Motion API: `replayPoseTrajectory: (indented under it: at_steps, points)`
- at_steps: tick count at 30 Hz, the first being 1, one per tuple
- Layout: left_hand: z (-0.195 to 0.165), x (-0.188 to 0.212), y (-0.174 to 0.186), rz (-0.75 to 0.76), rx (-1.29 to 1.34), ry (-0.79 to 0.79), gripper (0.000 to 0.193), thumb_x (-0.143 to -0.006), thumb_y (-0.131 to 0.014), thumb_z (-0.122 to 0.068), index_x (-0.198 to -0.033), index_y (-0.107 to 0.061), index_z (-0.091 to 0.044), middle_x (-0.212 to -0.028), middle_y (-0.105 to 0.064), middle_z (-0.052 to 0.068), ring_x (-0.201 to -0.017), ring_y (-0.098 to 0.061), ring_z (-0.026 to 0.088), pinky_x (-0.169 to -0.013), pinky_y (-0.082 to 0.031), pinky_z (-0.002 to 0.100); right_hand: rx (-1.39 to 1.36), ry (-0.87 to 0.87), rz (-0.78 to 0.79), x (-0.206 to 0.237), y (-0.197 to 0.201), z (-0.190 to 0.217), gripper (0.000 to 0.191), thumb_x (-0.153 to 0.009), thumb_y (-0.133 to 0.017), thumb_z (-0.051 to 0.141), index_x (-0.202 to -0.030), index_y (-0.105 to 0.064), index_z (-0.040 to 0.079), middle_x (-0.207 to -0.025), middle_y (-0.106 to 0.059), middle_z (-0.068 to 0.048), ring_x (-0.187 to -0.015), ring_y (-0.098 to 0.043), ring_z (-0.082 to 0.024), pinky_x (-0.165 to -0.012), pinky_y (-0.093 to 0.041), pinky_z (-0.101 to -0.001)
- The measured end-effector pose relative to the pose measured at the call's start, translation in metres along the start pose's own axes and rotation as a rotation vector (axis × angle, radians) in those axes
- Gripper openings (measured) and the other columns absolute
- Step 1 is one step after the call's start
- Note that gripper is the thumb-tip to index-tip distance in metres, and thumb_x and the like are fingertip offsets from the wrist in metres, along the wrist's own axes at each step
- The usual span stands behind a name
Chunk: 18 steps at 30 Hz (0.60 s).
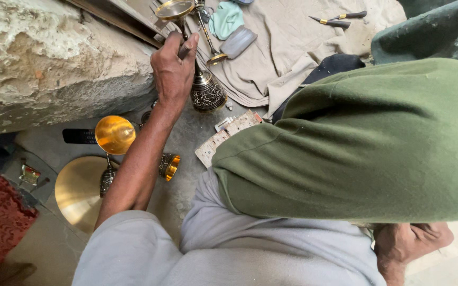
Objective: The person sits cross-legged on the floor with a brass bell held against a stone block on their lap. They hold a small punch against the bell's rim and strike it repeatedly with a wooden mallet, repositioning the bell and the punch between passes to work the metal surface.
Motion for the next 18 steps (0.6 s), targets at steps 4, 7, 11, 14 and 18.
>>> replayPoseTrajectory:
  at_steps: [4, 7, 11, 14, 18]
  points:
    - [-0.008, -0.001, 0.001, -0.038, -0.036, -0.014, 0.038, -0.104, -0.075, -0.029, -0.084, -0.056, -0.002, -0.064, -0.059, 0.011, -0.055, -0.057, 0.029, -0.055, -0.044, 0.045, -0.028, 0.039, 0.024, -0.003, -0.004, 0.000, 0.027, -0.096, -0.058, -0.004, -0.073, -0.044, -0.001, -0.065, -0.046, 0.002, -0.065, -0.038, -0.006, -0.062, -0.025, -0.0240]
    - [-0.002, 0.000, -0.004, -0.014, -0.073, 0.022, 0.037, -0.104, -0.074, -0.029, -0.082, -0.057, -0.004, -0.062, -0.060, 0.010, -0.053, -0.059, 0.030, -0.053, -0.043, 0.047, -0.148, 0.113, 0.022, -0.005, -0.007, 0.004, 0.019, -0.092, -0.055, 0.001, -0.075, -0.049, -0.002, -0.063, -0.047, 0.004, -0.062, -0.037, -0.003, -0.062, -0.028, -0.0244]
    - [0.015, 0.007, -0.011, -0.052, -0.075, -0.018, 0.025, -0.105, -0.071, -0.023, -0.095, -0.063, -0.002, -0.077, -0.066, 0.014, -0.066, -0.065, 0.032, -0.060, -0.047, 0.048, -0.029, 0.023, 0.017, -0.005, -0.009, 0.011, 0.030, -0.100, -0.060, -0.003, -0.074, -0.045, -0.002, -0.068, -0.047, 0.002, -0.067, -0.039, -0.005, -0.061, -0.025, -0.0230]
    - [0.026, 0.018, -0.016, -0.096, -0.116, -0.048, 0.018, -0.101, -0.068, -0.016, -0.106, -0.066, 0.001, -0.087, -0.067, 0.019, -0.076, -0.066, 0.036, -0.067, -0.050, 0.050, 0.009, -0.005, -0.035, -0.004, -0.008, 0.016, 0.028, -0.093, -0.061, 0.001, -0.073, -0.043, 0.000, -0.067, -0.045, 0.004, -0.064, -0.037, -0.004, -0.060, -0.027, -0.0240]
    - [0.032, 0.042, -0.015, -0.077, -0.153, -0.049, 0.020, -0.093, -0.068, -0.010, -0.110, -0.067, 0.002, -0.099, -0.068, 0.023, -0.086, -0.067, 0.042, -0.078, -0.053, 0.052, -0.024, -0.037, -0.033, -0.003, -0.006, 0.010, 0.029, -0.094, -0.062, 0.001, -0.074, -0.042, 0.000, -0.063, -0.044, 0.002, -0.062, -0.036, -0.005, -0.059, -0.026, -0.0248]
Point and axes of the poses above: each hand's wrist, its own x-axis away from the middle knuckle, its own y-axis out of the back of the hand, z = x × y, the point moved 2 cm from there along -x, towards the middle knuckle
